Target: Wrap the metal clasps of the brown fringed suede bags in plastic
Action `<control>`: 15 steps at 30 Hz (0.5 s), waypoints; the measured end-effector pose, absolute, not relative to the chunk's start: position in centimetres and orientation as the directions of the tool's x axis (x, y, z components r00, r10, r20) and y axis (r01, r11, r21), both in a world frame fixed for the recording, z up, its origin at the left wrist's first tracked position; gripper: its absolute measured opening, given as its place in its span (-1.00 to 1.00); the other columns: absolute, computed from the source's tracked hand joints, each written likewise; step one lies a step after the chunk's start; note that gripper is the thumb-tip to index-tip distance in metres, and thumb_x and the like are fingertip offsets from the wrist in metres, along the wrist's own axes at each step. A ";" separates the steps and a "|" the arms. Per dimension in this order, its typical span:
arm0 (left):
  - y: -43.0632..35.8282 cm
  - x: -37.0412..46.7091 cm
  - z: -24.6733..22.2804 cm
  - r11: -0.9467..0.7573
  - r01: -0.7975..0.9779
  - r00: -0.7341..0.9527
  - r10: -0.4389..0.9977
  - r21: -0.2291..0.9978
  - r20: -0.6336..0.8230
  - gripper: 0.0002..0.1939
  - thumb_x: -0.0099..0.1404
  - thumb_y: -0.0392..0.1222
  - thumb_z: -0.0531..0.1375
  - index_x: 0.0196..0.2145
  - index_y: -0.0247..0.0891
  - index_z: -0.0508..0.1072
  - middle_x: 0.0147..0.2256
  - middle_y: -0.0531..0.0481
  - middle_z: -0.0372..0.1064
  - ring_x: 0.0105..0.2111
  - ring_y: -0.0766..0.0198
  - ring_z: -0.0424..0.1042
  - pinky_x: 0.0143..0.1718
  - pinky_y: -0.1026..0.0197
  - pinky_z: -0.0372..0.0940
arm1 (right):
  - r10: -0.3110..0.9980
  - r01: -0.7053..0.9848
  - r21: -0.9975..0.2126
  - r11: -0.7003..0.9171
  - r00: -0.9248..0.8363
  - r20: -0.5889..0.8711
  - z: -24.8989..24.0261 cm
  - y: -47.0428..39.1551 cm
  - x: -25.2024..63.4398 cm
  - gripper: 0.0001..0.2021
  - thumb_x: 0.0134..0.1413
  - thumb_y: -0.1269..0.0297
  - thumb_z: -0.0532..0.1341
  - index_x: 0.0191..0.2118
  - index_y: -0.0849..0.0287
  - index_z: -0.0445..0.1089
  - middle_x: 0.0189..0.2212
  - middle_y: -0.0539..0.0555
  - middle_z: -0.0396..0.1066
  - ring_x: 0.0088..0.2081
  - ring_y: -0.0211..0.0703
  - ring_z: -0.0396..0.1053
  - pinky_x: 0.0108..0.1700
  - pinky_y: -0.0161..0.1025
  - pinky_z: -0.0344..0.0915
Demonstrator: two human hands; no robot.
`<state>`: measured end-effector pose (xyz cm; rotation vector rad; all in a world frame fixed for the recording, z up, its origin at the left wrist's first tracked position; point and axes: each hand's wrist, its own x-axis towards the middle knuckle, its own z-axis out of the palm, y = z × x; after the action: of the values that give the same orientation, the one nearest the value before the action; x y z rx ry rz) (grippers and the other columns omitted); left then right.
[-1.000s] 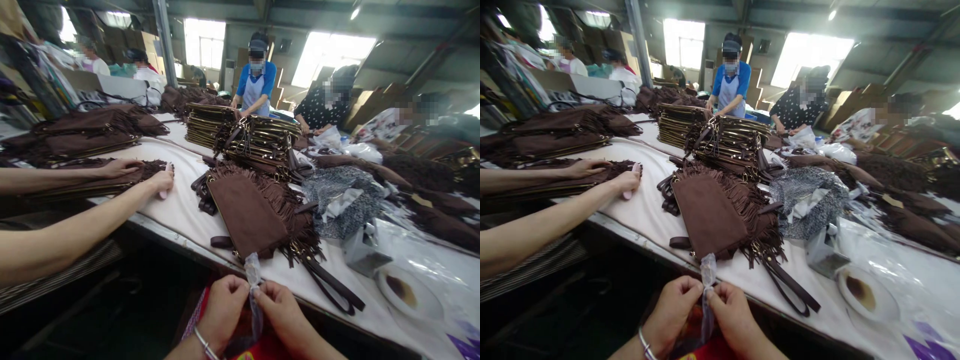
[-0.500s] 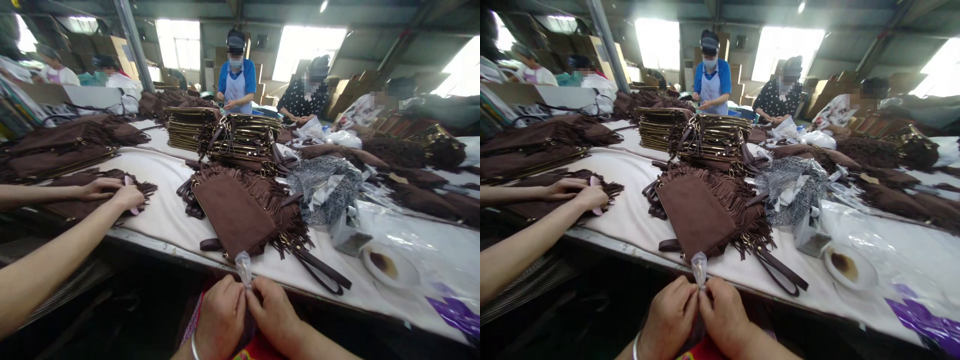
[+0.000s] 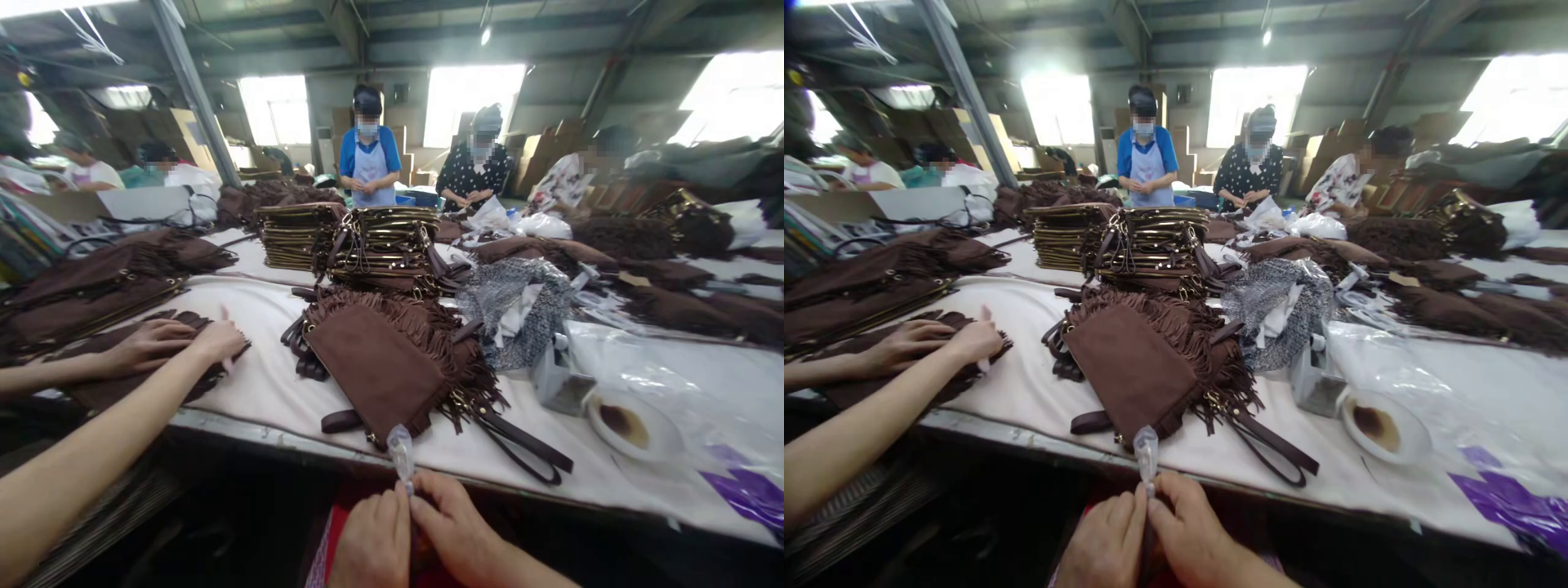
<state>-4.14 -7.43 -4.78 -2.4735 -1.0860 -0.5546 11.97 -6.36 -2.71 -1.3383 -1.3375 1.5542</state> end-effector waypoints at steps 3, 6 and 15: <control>-7.0 -3.8 -5.1 -0.673 0.710 0.672 0.557 -0.210 0.489 -0.72 0.25 -0.43 0.04 -0.14 -0.41 0.46 -0.52 -0.07 0.35 -0.56 0.21 0.33 -0.55 0.17 0.20 | 0.885 -0.124 -0.904 -0.410 -0.296 -0.360 -3.5 -6.3 12.2 -0.70 0.04 0.05 0.20 -0.44 0.23 0.32 -0.57 -0.07 0.21 -0.50 -0.30 0.14 -0.43 -0.34 0.12; -6.5 -3.2 -5.3 -0.756 0.640 0.716 0.520 -0.140 0.466 -0.77 0.24 -0.41 0.07 -0.22 -0.32 0.49 -0.56 -0.05 0.33 -0.58 0.22 0.32 -0.57 0.18 0.15 | 0.890 -0.222 -0.868 -0.445 -0.220 -0.400 -4.8 -6.2 12.2 -0.60 -0.07 -0.04 0.28 -0.54 0.20 0.22 -0.64 -0.13 0.09 -0.57 -0.37 0.02 -0.51 -0.37 0.01; -2.9 -3.8 -2.6 -0.333 0.539 0.191 0.943 0.774 0.274 -0.73 0.32 -0.12 0.06 -0.16 -0.21 0.51 -0.33 -0.14 0.43 -0.30 0.15 0.43 -0.22 0.16 0.31 | 0.939 -0.034 -0.938 -0.344 -0.039 -0.343 -2.2 -4.3 16.0 -0.62 -0.07 -0.05 0.22 -0.58 0.15 0.18 -0.68 -0.13 0.06 -0.59 -0.34 0.00 -0.53 -0.33 -0.04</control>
<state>-3.82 -2.88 -2.57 -2.7663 -1.9556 -1.4441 16.04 -4.25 -2.17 -1.4154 -1.0165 1.5064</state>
